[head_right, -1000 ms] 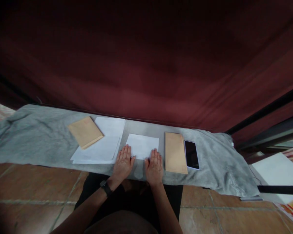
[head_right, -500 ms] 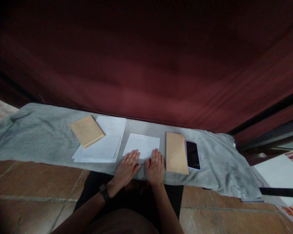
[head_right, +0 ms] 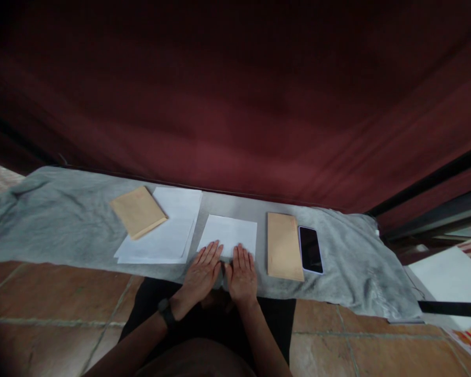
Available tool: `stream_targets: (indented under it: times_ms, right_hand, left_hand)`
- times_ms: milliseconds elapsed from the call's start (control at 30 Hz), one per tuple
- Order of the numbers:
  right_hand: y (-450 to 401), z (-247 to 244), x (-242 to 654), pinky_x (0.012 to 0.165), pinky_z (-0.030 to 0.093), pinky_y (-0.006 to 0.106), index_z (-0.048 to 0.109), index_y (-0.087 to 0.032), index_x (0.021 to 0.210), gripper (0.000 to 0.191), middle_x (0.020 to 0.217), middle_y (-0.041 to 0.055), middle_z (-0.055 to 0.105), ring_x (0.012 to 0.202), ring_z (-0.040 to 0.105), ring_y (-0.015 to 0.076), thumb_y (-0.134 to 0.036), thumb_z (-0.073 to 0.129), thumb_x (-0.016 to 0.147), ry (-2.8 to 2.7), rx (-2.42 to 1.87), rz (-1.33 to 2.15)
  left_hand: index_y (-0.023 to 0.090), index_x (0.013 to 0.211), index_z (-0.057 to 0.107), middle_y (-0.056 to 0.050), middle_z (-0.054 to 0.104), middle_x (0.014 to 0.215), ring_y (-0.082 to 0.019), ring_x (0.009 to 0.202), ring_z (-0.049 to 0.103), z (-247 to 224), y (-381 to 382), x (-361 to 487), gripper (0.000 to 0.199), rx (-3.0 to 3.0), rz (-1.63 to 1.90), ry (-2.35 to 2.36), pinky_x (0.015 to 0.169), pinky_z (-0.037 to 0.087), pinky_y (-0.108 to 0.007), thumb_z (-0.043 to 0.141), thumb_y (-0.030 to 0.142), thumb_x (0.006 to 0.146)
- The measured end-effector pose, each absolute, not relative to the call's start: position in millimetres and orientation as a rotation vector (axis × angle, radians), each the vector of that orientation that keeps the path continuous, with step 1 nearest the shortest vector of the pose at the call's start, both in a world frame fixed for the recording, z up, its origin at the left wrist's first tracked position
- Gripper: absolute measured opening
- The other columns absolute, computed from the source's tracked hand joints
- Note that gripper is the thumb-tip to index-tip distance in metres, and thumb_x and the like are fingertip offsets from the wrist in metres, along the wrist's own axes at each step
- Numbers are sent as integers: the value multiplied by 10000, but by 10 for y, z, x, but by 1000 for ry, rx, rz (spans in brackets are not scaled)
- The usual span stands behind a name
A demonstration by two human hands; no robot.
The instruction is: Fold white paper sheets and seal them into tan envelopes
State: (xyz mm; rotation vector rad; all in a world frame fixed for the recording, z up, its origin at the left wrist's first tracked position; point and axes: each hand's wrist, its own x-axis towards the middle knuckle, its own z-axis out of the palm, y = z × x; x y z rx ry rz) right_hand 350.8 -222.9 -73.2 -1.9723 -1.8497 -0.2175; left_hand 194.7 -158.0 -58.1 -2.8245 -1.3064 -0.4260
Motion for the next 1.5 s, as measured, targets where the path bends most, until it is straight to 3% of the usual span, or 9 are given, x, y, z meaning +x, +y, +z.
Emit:
stream_targets:
  times_ms: [233, 333, 500, 633, 833, 1100, 1333, 1500]
  right_hand:
    - [-2279, -780, 3578, 1178, 345, 468, 328, -65, 1561, 609, 1562, 205, 418, 1443, 419, 290, -416, 367, 1064, -1784, -2044, -272]
    - [-2276, -775, 3571, 1180, 341, 470, 325, -74, 1565, 575, 1569, 195, 411, 1447, 415, 287, -358, 348, 1065, -1792, -2047, -262]
    - [-2290, -790, 3585, 1174, 347, 472, 375, -93, 1545, 540, 1569, 181, 419, 1445, 420, 280, -339, 338, 1066, -1794, -2038, -241]
    - [-2216, -748, 3611, 1178, 342, 468, 453, -62, 1493, 518, 1541, 187, 460, 1443, 421, 271, -328, 307, 1073, -1762, -2061, -156]
    - [-1623, -616, 3640, 1195, 325, 456, 459, -118, 1501, 514, 1569, 124, 439, 1475, 369, 223, -273, 221, 1073, -1827, -1994, 34]
    - [-1173, -711, 3714, 1190, 300, 504, 476, -107, 1486, 489, 1551, 159, 456, 1463, 376, 270, -291, 297, 1070, -1841, -2020, -116]
    - [-1165, -803, 3806, 1173, 322, 517, 412, -49, 1513, 549, 1552, 231, 428, 1453, 388, 301, -360, 339, 1066, -1668, -2164, -195]
    - [-1229, -850, 3878, 1163, 330, 540, 374, 4, 1520, 607, 1551, 273, 403, 1444, 395, 337, -395, 306, 1067, -1581, -2194, -248]
  left_hand:
    - [71, 1528, 378, -167, 412, 1576, -257, 1496, 336, -582, -1413, 2148, 550, -2796, -495, -1427, 1226, 301, -474, 318, 269, 1019]
    - [97, 1545, 353, -138, 386, 1597, -240, 1507, 313, -559, -1293, 2334, 546, -2896, -498, -1290, 1230, 293, -477, 292, 268, 1029]
    - [47, 1525, 366, -168, 360, 1607, -246, 1517, 288, -581, -1096, 2449, 547, -2942, -428, -1269, 1244, 251, -462, 286, 288, 1041]
    - [81, 1544, 346, -146, 349, 1617, -232, 1525, 268, -623, -958, 2392, 548, -2905, -453, -1301, 1247, 240, -457, 277, 303, 1048]
    - [149, 1573, 325, -108, 338, 1629, -257, 1537, 227, -697, -783, 2443, 579, -2907, -373, -1312, 1248, 211, -508, 320, 209, 997]
    - [132, 1565, 342, -105, 349, 1624, -235, 1537, 232, -702, -629, 2498, 587, -2890, -394, -1346, 1256, 198, -482, 301, 190, 982]
    - [26, 1523, 383, -180, 392, 1584, -261, 1514, 295, -660, -612, 2441, 583, -2769, -457, -1521, 1244, 230, -462, 279, 297, 1017]
    - [32, 1534, 368, -188, 389, 1582, -279, 1507, 308, -691, -604, 2357, 606, -2707, -525, -1599, 1231, 258, -481, 299, 339, 1016]
